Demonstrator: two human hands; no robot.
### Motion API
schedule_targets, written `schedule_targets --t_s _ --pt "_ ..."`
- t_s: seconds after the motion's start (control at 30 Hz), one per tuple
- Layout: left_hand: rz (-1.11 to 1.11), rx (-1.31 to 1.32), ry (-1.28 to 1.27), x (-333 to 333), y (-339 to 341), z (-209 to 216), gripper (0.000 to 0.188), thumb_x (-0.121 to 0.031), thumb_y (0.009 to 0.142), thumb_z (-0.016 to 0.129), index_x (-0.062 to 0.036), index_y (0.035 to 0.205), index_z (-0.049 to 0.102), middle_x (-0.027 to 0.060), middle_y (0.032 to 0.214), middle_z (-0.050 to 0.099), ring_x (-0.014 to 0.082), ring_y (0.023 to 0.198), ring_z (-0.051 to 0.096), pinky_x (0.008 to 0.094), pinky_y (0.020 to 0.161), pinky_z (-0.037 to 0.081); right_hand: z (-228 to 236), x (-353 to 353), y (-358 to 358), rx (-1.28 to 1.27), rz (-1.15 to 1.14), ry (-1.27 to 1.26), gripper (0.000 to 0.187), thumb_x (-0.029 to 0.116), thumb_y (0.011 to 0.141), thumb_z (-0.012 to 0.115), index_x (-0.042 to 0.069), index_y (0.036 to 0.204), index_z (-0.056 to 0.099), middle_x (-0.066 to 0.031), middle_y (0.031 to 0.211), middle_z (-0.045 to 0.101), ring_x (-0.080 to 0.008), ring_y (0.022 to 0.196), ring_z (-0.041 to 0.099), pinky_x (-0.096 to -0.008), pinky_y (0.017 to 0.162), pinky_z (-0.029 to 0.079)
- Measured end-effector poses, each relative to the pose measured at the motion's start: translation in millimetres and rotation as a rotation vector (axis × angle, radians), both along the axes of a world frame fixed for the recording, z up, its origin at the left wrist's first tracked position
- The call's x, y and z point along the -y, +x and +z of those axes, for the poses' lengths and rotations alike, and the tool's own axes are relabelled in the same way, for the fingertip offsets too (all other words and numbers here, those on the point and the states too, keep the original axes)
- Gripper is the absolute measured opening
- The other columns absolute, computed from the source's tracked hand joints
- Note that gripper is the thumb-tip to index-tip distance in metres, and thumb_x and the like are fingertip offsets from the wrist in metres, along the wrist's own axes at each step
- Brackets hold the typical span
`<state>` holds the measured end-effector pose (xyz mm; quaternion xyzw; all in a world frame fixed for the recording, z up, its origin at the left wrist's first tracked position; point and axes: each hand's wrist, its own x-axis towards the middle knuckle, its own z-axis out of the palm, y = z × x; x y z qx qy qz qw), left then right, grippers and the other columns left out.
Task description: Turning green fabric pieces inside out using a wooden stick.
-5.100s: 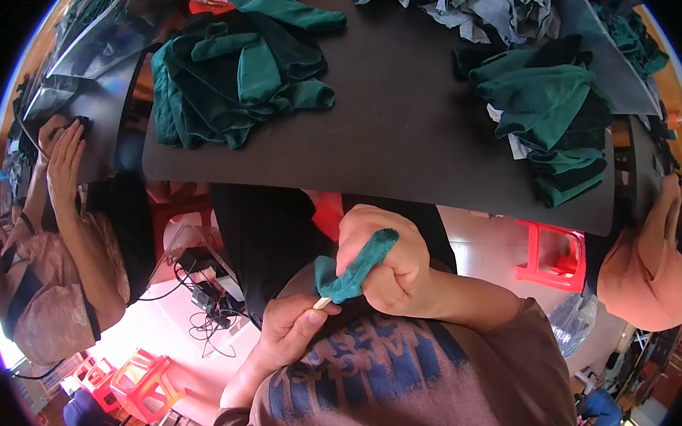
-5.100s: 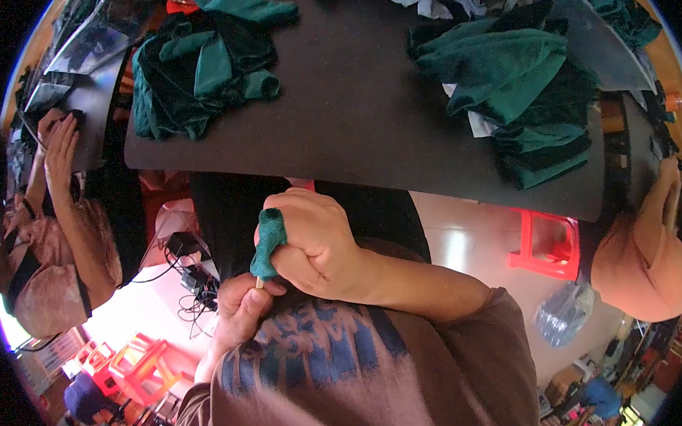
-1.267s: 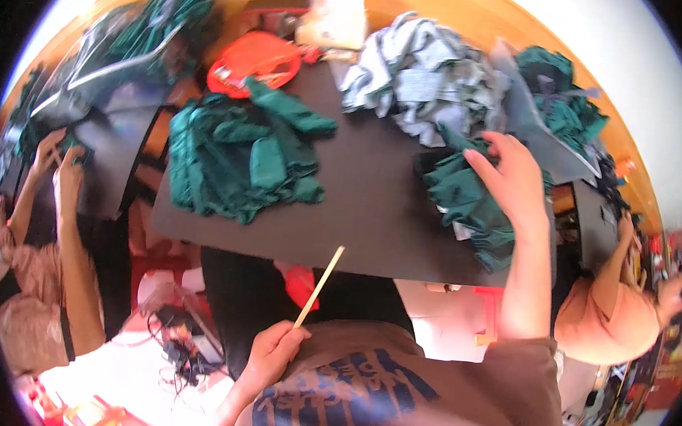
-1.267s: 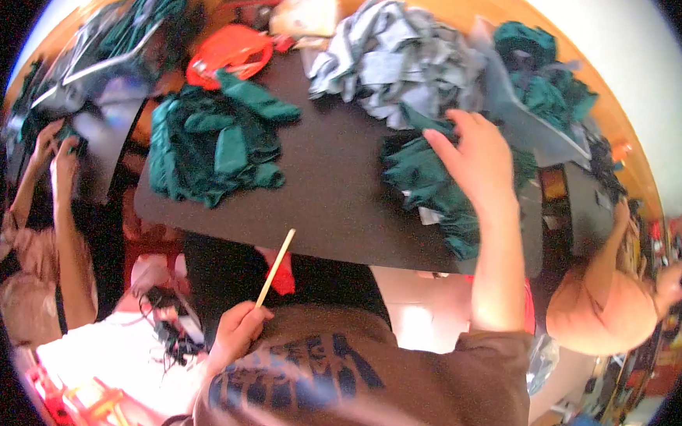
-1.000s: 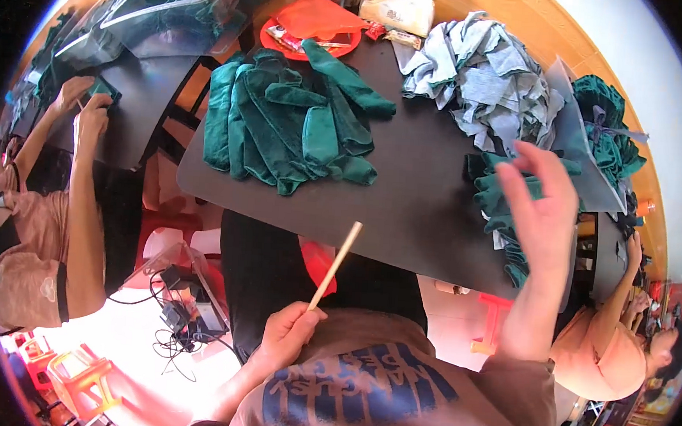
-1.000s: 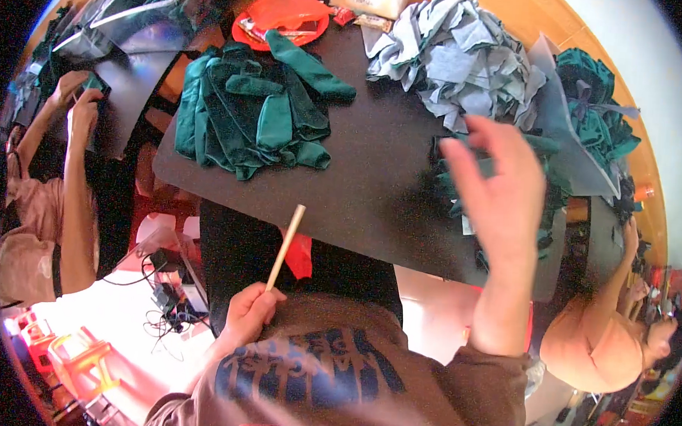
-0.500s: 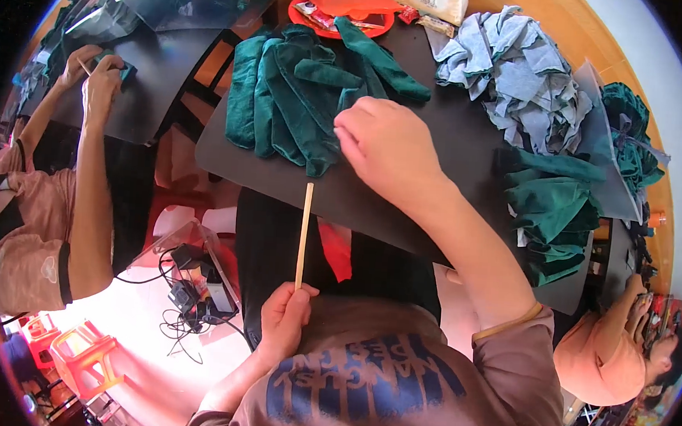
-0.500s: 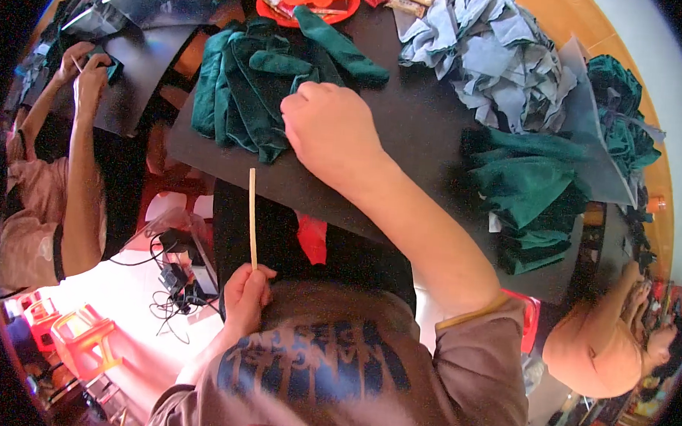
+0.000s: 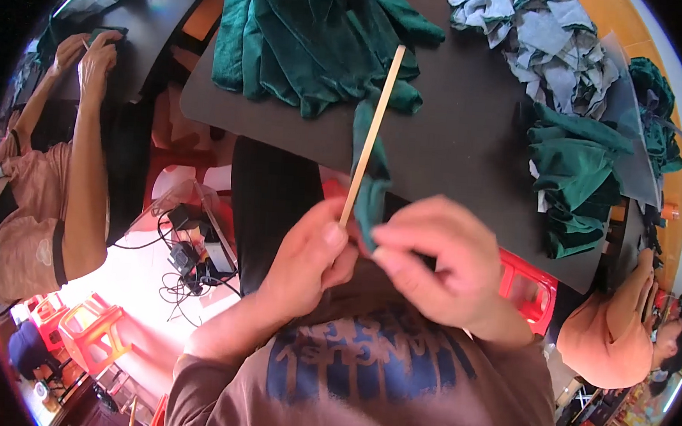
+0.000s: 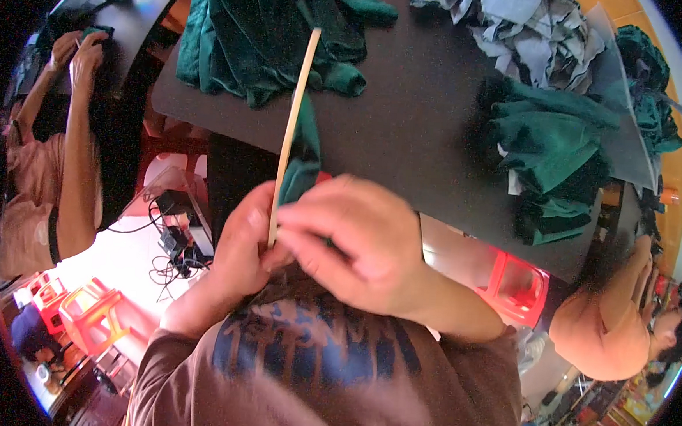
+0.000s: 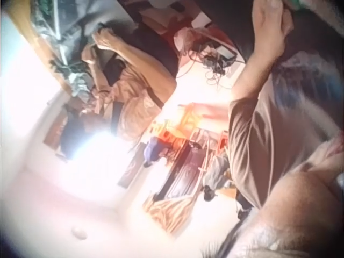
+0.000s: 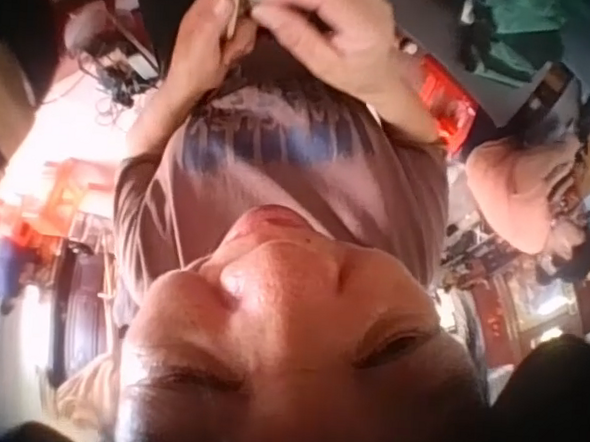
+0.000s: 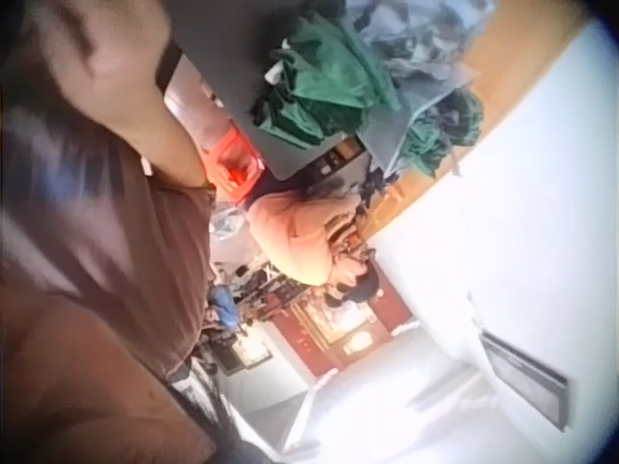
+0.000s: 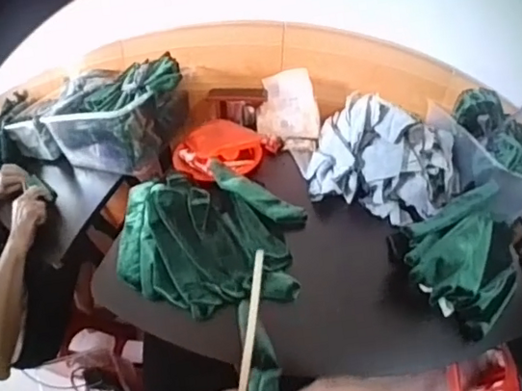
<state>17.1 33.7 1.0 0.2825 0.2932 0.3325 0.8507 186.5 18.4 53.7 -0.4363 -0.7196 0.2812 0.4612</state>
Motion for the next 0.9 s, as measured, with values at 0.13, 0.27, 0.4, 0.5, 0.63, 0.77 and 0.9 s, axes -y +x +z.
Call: schedule_targets --t_s 0.13,0.27,0.4,0.5,0.63,0.77,0.9 --pt "0.077 -0.022 -0.001 -6.1 11.2 -3.1 0.026 -0.016 0.087 0.054 -0.0058 0.110 0.050 -0.0050 0.073 0.051 0.0002 0.047 0.034 0.0154 0.041 0.022 -22.3 24.5 -7.1 -0.023 0.076 0.000 0.024 0.006 0.064 0.072 0.003 0.085 0.062 -0.0087 0.075 0.058 -0.0226 0.061 0.056 -0.0301 0.053 0.044" --pt "0.098 0.025 -0.052 12.1 12.5 15.0 0.027 -0.015 0.086 0.055 -0.0040 0.110 0.051 -0.0016 0.088 0.055 0.0022 0.066 0.047 0.0167 0.056 0.037 -35.8 34.1 17.5 -0.308 0.100 -0.072 0.012 0.007 0.073 0.066 0.001 0.082 0.061 -0.0091 0.074 0.057 -0.0180 0.060 0.054 -0.0272 0.054 0.042" --pt "0.028 0.023 0.097 20.9 12.4 22.1 0.027 -0.014 0.086 0.056 -0.0022 0.110 0.052 0.0021 0.097 0.056 0.0064 0.088 0.051 0.0217 0.080 0.041 -37.9 36.6 13.8 -0.520 -0.116 -0.197 0.014 0.009 0.078 0.063 0.001 0.088 0.057 -0.0062 0.076 0.053 -0.0132 0.066 0.050 -0.0215 0.059 0.037" --pt "0.093 -0.102 0.297 27.2 16.2 18.5 0.025 -0.010 0.085 0.057 -0.0003 0.107 0.052 0.0019 0.092 0.055 0.0075 0.083 0.050 0.0213 0.076 0.039 -26.5 35.6 10.7 -0.395 -0.086 -0.181 0.016 0.004 0.073 0.068 0.001 0.086 0.059 -0.0072 0.075 0.055 -0.0130 0.064 0.053 -0.0220 0.057 0.040" --pt "0.078 -0.284 0.648 22.0 13.1 10.8 0.017 -0.006 0.081 0.058 0.0032 0.095 0.057 0.0063 0.085 0.055 0.0135 0.075 0.050 0.0237 0.070 0.039 -26.5 37.6 11.2 -0.323 -0.138 -0.178 0.011 0.003 0.073 0.067 0.000 0.081 0.060 -0.0097 0.073 0.057 -0.0167 0.061 0.056 -0.0252 0.054 0.043" --pt "0.092 -0.301 0.808 17.0 18.4 13.9 0.015 -0.005 0.081 0.057 0.0041 0.092 0.059 0.0085 0.083 0.055 0.0163 0.074 0.050 0.0256 0.068 0.040 -26.4 39.1 15.3 -0.225 -0.148 -0.126 0.014 0.003 0.070 0.067 0.000 0.082 0.061 -0.0108 0.072 0.058 -0.0203 0.060 0.056 -0.0271 0.054 0.044" --pt "-0.024 -0.523 0.787 20.4 13.3 17.1 0.015 -0.004 0.081 0.055 0.0044 0.092 0.059 0.0097 0.088 0.056 0.0144 0.077 0.051 0.0233 0.071 0.040 -30.2 37.5 19.0 -0.021 -0.204 0.037 0.013 0.001 0.066 0.066 0.001 0.078 0.059 -0.0107 0.069 0.058 -0.0239 0.058 0.056 -0.0301 0.052 0.044"
